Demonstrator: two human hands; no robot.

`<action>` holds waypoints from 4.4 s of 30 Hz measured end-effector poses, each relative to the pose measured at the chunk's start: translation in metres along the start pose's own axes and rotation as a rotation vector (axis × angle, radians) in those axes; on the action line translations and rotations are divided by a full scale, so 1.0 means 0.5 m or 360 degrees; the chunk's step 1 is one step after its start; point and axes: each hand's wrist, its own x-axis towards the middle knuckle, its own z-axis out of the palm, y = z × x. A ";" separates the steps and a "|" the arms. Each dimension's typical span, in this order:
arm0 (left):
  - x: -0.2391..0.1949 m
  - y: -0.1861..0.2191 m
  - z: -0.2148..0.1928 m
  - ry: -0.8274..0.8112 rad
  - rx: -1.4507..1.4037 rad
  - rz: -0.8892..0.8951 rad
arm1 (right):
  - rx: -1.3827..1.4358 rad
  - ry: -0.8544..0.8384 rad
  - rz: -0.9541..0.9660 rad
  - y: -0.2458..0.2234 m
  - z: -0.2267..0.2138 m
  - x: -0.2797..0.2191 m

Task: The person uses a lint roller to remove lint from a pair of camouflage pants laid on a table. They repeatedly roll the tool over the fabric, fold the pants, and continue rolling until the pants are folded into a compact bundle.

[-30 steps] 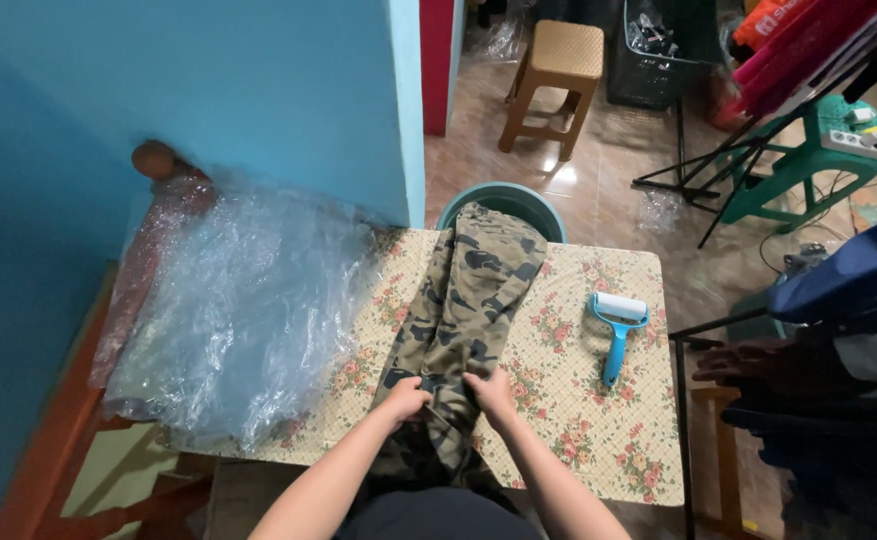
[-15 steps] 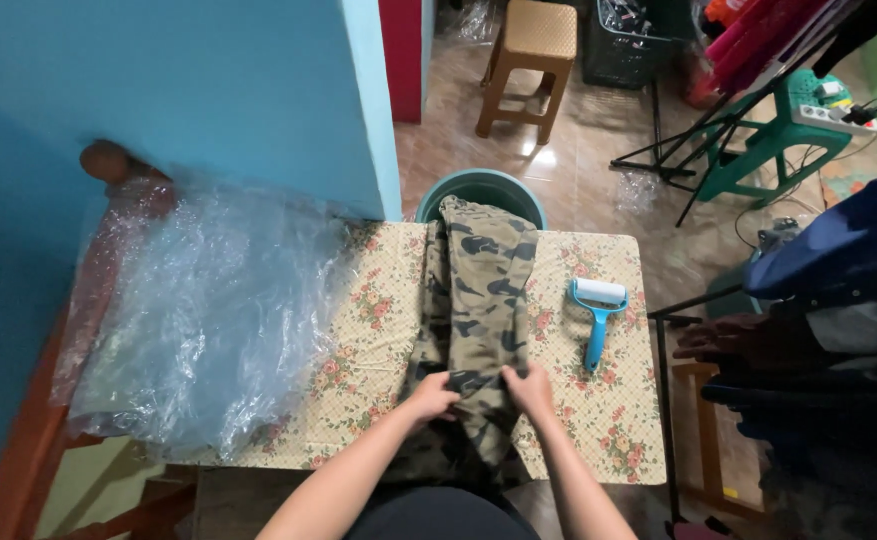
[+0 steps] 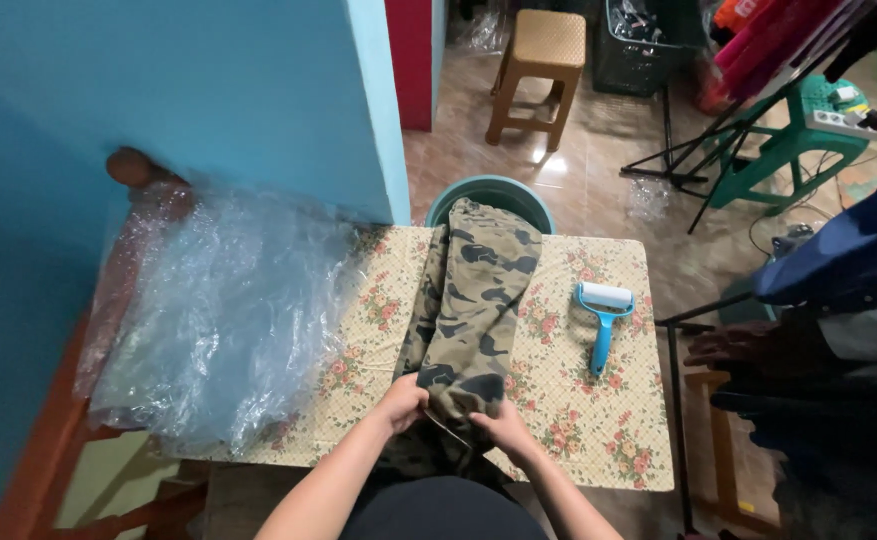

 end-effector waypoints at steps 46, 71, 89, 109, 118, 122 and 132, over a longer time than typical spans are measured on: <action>-0.049 -0.056 -0.111 0.0186 0.1999 -0.0072 | -0.0173 0.0392 0.0000 0.024 0.069 0.023; -0.101 -0.067 -0.042 0.0003 0.1352 0.0094 | -0.0417 0.0438 -0.0021 0.022 -0.070 -0.004; 0.117 0.031 -0.079 0.0121 0.0500 0.0323 | 0.1029 0.0194 0.0199 -0.022 -0.064 0.078; 0.199 0.163 -0.018 0.0161 0.0206 0.0437 | 0.0093 0.0682 -0.0763 -0.148 -0.121 0.170; 0.239 0.137 -0.074 0.0210 -0.0049 -0.0052 | 0.1088 0.0307 0.0031 -0.148 -0.102 0.222; 0.329 0.124 -0.082 0.0302 0.0355 0.0110 | 0.0903 0.0374 0.0098 -0.187 -0.106 0.256; 0.274 0.296 0.044 0.0369 0.1388 0.0019 | 0.0532 0.0078 0.0178 -0.337 -0.090 0.279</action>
